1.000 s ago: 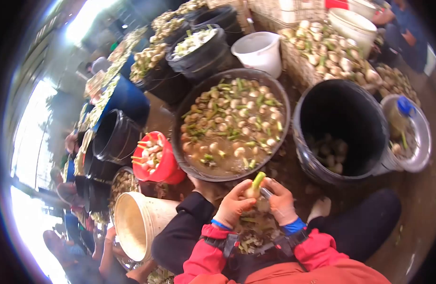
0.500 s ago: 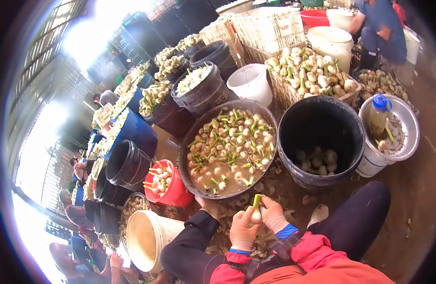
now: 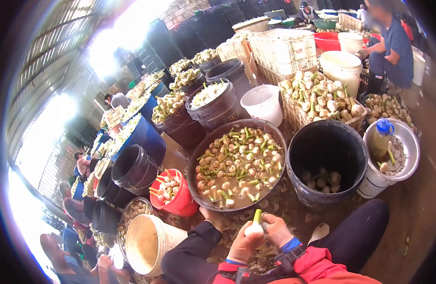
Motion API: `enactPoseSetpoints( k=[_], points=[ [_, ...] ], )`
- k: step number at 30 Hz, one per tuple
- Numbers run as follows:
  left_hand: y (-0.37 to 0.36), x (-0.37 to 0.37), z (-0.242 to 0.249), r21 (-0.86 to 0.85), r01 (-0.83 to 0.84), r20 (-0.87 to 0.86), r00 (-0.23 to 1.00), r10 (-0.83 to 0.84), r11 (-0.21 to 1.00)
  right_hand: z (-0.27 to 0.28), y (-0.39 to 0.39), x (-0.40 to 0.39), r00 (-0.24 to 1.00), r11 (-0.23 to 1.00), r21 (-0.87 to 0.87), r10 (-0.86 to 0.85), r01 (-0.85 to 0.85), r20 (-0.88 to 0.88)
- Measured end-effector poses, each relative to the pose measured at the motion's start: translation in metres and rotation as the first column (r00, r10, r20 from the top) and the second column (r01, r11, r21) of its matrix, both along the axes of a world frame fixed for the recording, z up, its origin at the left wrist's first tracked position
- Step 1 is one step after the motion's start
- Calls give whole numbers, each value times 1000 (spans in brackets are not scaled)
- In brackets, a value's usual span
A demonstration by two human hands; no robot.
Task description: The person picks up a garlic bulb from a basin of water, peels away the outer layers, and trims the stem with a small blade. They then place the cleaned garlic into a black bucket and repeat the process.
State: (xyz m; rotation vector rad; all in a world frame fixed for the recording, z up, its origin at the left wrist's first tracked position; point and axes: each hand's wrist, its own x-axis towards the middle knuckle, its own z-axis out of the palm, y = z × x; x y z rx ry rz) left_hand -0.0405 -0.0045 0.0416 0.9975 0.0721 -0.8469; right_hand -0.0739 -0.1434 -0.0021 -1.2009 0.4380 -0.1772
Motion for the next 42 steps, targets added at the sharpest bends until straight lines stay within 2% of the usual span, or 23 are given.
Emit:
enactPoseSetpoints(
  k=[1,4,5,8,10,11,12,13,15,16,17,18,20,21,23,24,26,29,32,34,35,38,42],
  points=[
    [5,0,-8,-217,-30,-88,996,11,976,17,-4,-4,996,999,-34,-17,20,91],
    [7,4,-24,-444,-157,-313,950,11,882,14,-7,-4,986,1000,16,9,-12,165],
    [4,5,-26,-402,-186,-306,950,61,897,14,-6,-2,985,1000,10,9,-11,170],
    [2,8,-32,-284,-115,-267,963,37,952,12,4,0,986,877,480,-80,0,146],
    [2,8,-34,-240,-33,-229,973,-24,970,5,1,0,994,888,457,-86,47,64],
    [-4,4,-37,129,-86,328,944,39,988,0,-1,1,996,874,483,-85,56,38],
    [-6,1,-39,397,-317,765,633,-120,861,-4,-1,0,997,859,508,-81,66,8],
    [-9,-3,-15,496,-465,849,437,-297,733,-1,1,1,996,869,487,-88,83,-13],
    [-5,10,-27,426,-418,858,467,-212,802,1,2,3,991,868,489,-123,86,45],
    [-4,12,-32,349,-376,855,503,-127,858,1,3,2,983,866,493,-153,85,99],
    [-15,3,2,197,-207,530,845,73,958,6,0,1,979,877,474,-159,81,127],
    [-7,15,2,88,6,319,947,-34,996,8,-2,-1,980,877,475,-155,78,126],
    [2,24,-3,-350,128,-179,963,-201,928,10,-5,-3,982,858,514,-85,-15,170],
    [0,27,-7,-353,127,-180,963,-200,927,5,-2,-2,965,860,509,-102,-36,241],
    [-8,30,-15,37,-172,-342,924,174,984,8,-2,0,974,824,566,-113,-18,195],
    [-4,29,-24,34,-176,-346,921,177,984,9,-2,-1,981,783,622,-120,0,150],
    [-1,23,-23,244,-211,76,977,198,947,11,-6,1,984,799,602,-119,16,131],
    [-5,2,-17,150,-244,251,947,202,958,24,-2,-3,984,994,-23,105,-103,142],
    [-8,12,-35,239,-406,537,812,229,882,18,15,-4,964,968,-3,250,-250,95],
    [-11,21,-35,272,-509,447,818,361,817,3,17,-1,968,968,-120,233,-222,93],
    [-9,27,-25,145,-346,272,915,299,927,-1,15,1,976,979,-34,204,-202,70],
    [-12,18,-26,109,-442,231,882,410,890,5,5,-1,989,988,51,145,-144,-22],
    [-4,9,-3,198,-220,113,973,201,955,4,-3,-2,994,986,152,83,-71,-73]
  ],
)
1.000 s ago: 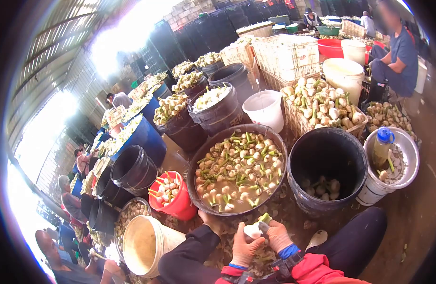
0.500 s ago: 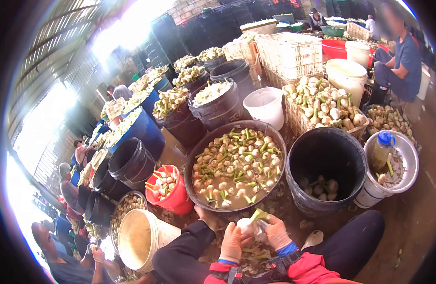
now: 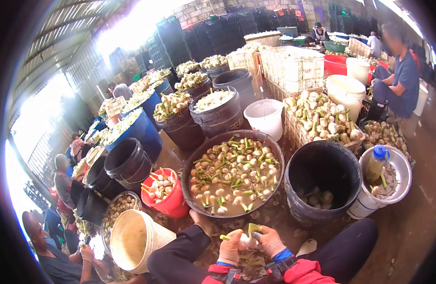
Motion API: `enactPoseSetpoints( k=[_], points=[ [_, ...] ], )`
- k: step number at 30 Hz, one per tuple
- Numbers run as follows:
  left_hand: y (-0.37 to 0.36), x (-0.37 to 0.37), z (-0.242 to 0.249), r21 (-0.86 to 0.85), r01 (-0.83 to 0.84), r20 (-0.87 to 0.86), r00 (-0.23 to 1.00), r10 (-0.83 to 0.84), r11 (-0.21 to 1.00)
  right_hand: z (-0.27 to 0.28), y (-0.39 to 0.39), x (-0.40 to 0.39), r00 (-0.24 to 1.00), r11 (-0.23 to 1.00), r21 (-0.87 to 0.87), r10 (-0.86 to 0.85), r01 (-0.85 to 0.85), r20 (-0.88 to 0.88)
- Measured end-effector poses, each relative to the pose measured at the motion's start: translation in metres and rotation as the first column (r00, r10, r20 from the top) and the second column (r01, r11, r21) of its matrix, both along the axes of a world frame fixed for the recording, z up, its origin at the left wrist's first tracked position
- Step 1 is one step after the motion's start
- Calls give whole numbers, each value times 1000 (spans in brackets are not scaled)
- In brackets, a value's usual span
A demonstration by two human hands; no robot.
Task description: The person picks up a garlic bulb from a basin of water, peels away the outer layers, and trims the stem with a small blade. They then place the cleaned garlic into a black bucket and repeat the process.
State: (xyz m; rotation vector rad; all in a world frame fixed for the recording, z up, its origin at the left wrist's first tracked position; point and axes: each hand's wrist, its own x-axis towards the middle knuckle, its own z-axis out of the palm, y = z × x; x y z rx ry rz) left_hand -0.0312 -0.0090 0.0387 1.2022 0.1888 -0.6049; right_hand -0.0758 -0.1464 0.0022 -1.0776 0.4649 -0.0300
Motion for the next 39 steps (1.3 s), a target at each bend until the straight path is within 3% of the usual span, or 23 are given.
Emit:
enactPoseSetpoints(
  k=[3,4,6,7,8,9,10,12,14,15,16,18,20,21,24,26,28,30,32,34,37,38,39],
  points=[
    [11,-5,-1,-104,107,-63,991,-114,989,22,-4,-2,976,982,108,-138,157,-166],
    [13,-10,3,-187,135,-128,979,-161,973,-3,-13,3,982,949,-273,-179,155,-63],
    [18,-14,-2,-159,146,-27,988,-152,977,-75,-22,11,916,813,-436,-285,387,282],
    [19,-16,4,-228,126,67,991,-114,965,-60,-31,5,940,840,-428,-327,335,94],
    [31,-2,-8,-250,179,6,983,-184,952,-52,-32,0,918,710,-612,-390,348,70],
    [33,-6,-11,-340,0,-16,1000,-6,940,-64,-33,5,874,786,-446,-486,427,-20],
    [42,-2,-17,-413,-30,-64,998,4,910,-114,-44,12,827,680,-608,-558,409,-67],
    [46,1,-3,-501,-96,-78,995,66,860,-129,-59,12,723,723,-397,-666,566,-182],
    [49,4,6,-598,-154,-106,988,113,786,-111,-63,10,758,782,-272,-617,560,-212],
    [51,5,7,-607,-171,-119,985,125,776,-97,-50,11,864,857,-114,-501,503,51],
    [52,6,7,-617,-189,-132,982,137,763,-98,-46,6,986,859,-509,-124,50,-112],
    [52,9,1,-630,-222,-181,974,137,744,-37,-18,5,977,499,-850,200,-170,-78],
    [53,12,-5,-634,-253,-229,964,135,731,-9,0,3,962,755,-600,253,-264,-105],
    [53,14,-7,-668,-282,-288,951,109,688,-7,6,5,978,940,-274,207,-205,-21],
    [58,19,-8,-666,-347,-391,916,87,660,1,11,6,997,997,-63,54,-51,47],
    [65,25,3,-721,-235,-294,955,19,652,-12,12,10,999,998,-48,33,-31,33],
    [79,44,24,-683,-292,-255,954,156,669,-24,14,10,997,989,-128,66,-70,-39],
    [118,76,36,-799,-330,-161,923,349,503,-28,13,8,993,953,-283,95,-110,-67],
    [161,101,47,-711,-559,11,599,801,428,-33,14,9,995,965,-245,77,-88,-56],
    [145,114,91,-652,-740,-219,391,894,165,-40,17,12,1000,995,-91,28,-28,-1],
    [127,142,55,-707,-283,93,871,482,648,-48,18,20,996,983,-173,47,-60,-78],
    [98,155,46,-678,-68,159,959,236,732,-51,18,22,994,976,-204,64,-82,-92],
    [62,159,36,-482,-48,200,966,163,875,-49,16,23,991,971,-215,82,-103,-108]
  ],
)
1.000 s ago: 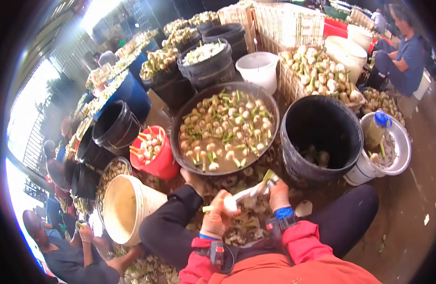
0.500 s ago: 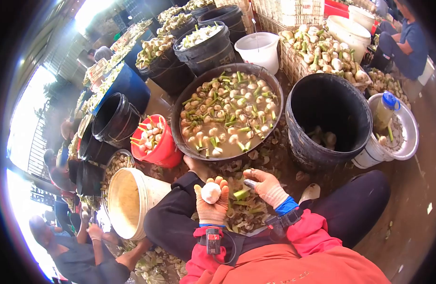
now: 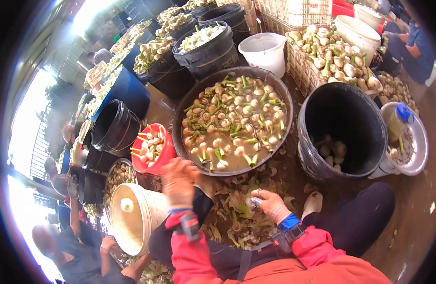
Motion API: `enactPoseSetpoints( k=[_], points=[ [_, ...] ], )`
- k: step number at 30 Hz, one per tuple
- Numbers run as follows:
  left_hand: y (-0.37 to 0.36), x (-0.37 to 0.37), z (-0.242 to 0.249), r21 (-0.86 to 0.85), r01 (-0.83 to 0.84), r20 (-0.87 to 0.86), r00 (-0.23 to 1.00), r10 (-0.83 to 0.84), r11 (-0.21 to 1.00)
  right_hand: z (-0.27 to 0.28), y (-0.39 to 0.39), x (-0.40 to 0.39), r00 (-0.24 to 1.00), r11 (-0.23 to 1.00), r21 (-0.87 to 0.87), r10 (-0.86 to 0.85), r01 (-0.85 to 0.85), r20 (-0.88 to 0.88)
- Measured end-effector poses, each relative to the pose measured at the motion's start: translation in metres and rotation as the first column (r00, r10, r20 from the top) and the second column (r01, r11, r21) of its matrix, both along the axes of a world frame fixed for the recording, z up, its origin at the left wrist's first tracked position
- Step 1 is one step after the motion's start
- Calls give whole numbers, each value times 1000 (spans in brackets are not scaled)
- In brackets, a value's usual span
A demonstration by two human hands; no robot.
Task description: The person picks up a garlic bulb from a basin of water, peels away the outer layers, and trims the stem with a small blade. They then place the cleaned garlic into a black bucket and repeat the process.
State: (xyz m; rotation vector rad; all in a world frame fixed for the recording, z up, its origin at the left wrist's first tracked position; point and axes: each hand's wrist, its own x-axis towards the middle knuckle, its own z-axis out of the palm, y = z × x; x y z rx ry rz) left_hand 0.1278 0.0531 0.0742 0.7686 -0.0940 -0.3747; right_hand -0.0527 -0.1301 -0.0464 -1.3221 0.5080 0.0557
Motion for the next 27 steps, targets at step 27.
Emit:
enactPoseSetpoints(
  k=[27],
  points=[
    [-72,-115,-32,988,24,94,687,-721,152,9,-5,-1,945,943,241,-276,230,175]
  ],
)
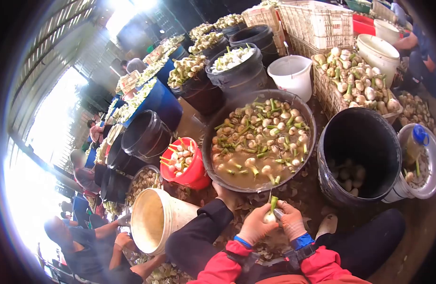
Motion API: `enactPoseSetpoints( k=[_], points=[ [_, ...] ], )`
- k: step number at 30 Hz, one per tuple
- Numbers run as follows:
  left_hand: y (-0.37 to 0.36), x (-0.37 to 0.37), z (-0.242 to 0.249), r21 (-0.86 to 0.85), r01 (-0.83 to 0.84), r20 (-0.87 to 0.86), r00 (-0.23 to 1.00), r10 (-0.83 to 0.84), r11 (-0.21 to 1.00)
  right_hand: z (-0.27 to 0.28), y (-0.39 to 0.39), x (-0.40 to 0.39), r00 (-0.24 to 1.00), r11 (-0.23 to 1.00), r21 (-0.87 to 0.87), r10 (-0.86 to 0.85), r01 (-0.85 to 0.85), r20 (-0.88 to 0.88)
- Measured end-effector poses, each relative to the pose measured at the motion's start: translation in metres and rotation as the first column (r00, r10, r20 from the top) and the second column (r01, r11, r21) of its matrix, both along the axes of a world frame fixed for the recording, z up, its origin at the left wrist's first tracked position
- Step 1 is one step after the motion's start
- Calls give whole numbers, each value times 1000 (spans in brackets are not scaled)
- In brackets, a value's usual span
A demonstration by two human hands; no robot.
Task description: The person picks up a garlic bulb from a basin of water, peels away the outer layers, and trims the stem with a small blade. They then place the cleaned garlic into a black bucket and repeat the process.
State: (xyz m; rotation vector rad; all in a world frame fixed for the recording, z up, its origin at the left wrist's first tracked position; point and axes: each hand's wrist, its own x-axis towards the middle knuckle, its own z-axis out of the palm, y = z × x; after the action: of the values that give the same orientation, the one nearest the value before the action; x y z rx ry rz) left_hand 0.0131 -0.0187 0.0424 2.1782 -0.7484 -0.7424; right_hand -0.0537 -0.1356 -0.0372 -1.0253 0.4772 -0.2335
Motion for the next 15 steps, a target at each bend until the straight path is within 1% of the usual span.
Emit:
enactPoseSetpoints(
  k=[1,2,3,4,5,6,7,9,10,11,12,13,14,15],
  points=[
    [-1,-11,0,48,-32,131,991,26,998,-12,0,-4,998,981,-187,39,-49,-52],
    [-1,-24,-1,96,-81,263,963,54,992,-12,0,-4,992,926,-362,75,-108,-104],
    [-2,-36,-1,137,-154,353,931,98,979,-13,3,-5,988,972,-197,106,-127,-112],
    [-2,-43,-3,134,-175,393,913,109,975,9,2,-8,986,980,-137,128,-143,-109],
    [2,-45,-8,99,-169,398,910,117,981,11,1,-10,985,986,33,165,-164,-39],
    [6,-45,-12,60,-158,399,909,121,986,11,-1,-12,982,962,199,187,-189,28],
    [9,-46,-12,54,-171,403,905,136,984,17,-3,-14,982,972,151,185,-179,-25],
    [14,-46,-10,-27,-113,341,933,115,993,20,0,-17,984,975,139,178,-175,-14],
    [15,-44,-7,-32,-125,348,929,128,992,22,2,-16,987,978,134,162,-159,-6],
    [16,-43,-2,-209,-143,95,982,166,967,26,3,-18,989,987,77,145,-144,1],
    [18,-42,0,-372,-198,-166,975,145,907,27,4,-17,988,985,73,156,-156,6],
    [21,-42,-1,-466,-485,-599,789,139,740,28,3,-16,987,988,-11,157,-157,45],
    [24,-40,-5,-386,-749,-893,450,-14,539,28,1,-16,984,984,-94,160,-152,81],
    [28,-41,-12,-308,-875,-951,292,-101,373,29,-1,-18,972,951,-274,184,-140,143]
  ],
)
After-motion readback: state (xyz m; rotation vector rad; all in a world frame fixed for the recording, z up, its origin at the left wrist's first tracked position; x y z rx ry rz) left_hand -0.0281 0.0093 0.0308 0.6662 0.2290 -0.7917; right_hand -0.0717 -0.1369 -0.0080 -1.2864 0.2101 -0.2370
